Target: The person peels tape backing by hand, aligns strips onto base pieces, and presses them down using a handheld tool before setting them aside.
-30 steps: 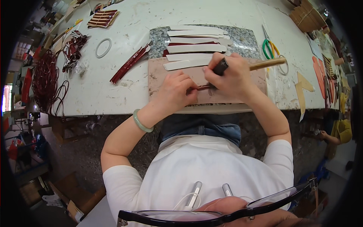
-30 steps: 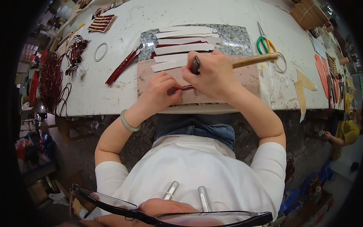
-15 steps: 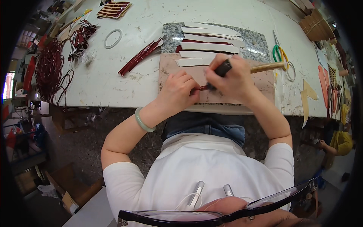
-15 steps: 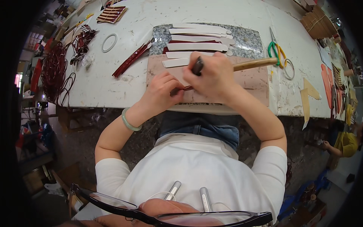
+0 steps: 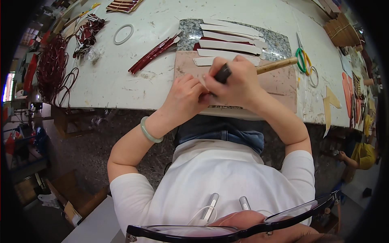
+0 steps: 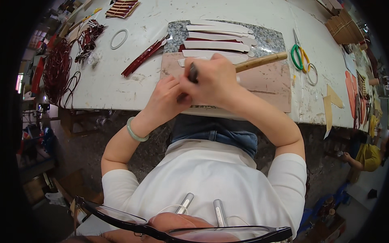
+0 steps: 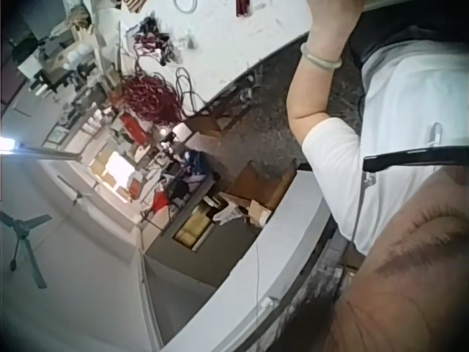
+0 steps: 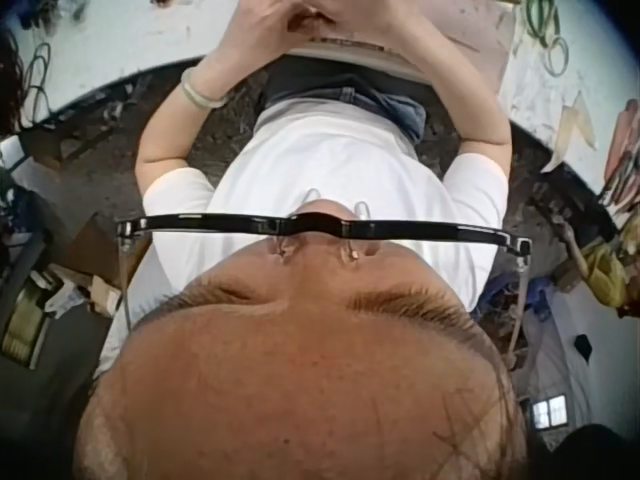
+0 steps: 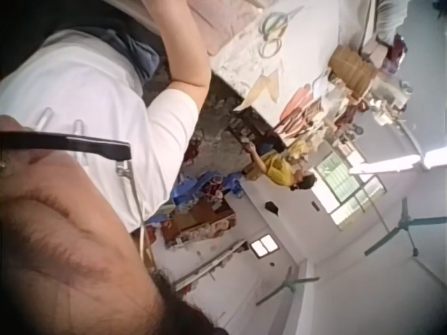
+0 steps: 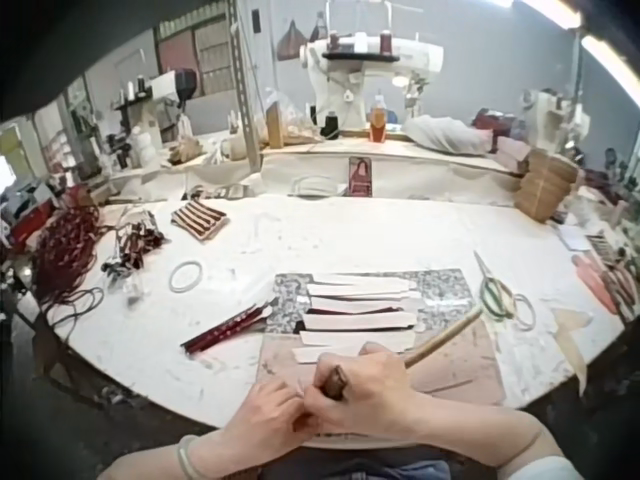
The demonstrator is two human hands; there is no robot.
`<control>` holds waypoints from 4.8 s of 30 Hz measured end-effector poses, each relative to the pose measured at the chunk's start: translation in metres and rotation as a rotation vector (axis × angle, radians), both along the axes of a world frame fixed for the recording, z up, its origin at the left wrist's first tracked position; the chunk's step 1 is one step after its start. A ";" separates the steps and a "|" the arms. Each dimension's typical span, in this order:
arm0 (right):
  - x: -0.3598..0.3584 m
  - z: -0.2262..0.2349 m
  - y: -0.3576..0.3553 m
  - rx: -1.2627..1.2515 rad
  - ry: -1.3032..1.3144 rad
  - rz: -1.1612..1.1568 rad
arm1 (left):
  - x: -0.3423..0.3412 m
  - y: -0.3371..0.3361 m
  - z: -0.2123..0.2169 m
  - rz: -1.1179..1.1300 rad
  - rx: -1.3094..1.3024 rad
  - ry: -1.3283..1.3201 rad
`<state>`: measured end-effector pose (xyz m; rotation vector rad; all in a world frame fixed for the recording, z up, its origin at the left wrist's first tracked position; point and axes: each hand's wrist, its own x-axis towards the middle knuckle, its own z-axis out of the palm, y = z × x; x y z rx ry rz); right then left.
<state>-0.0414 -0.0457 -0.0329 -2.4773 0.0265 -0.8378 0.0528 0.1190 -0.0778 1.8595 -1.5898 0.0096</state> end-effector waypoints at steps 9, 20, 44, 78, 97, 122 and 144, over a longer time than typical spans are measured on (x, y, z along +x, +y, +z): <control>0.005 0.001 0.005 0.044 0.012 0.069 | 0.008 0.017 0.004 0.031 0.003 0.023; 0.012 0.006 0.010 -0.018 -0.019 0.097 | 0.007 0.036 0.003 0.051 -0.019 0.096; 0.019 0.008 0.032 0.077 -0.038 0.209 | 0.007 0.070 0.000 0.259 -0.048 0.078; -0.126 -0.025 -0.101 0.758 -0.131 -0.451 | 0.052 -0.093 0.014 0.094 -0.056 -0.016; -0.127 -0.041 -0.099 0.522 -0.251 -0.477 | 0.025 -0.168 -0.004 -0.032 0.082 -0.130; -0.125 -0.033 -0.094 0.616 -0.252 -0.479 | -0.034 -0.096 0.020 -0.332 0.169 0.124; -0.085 -0.001 -0.086 0.312 0.069 -0.252 | -0.044 -0.093 0.004 -0.117 0.040 0.133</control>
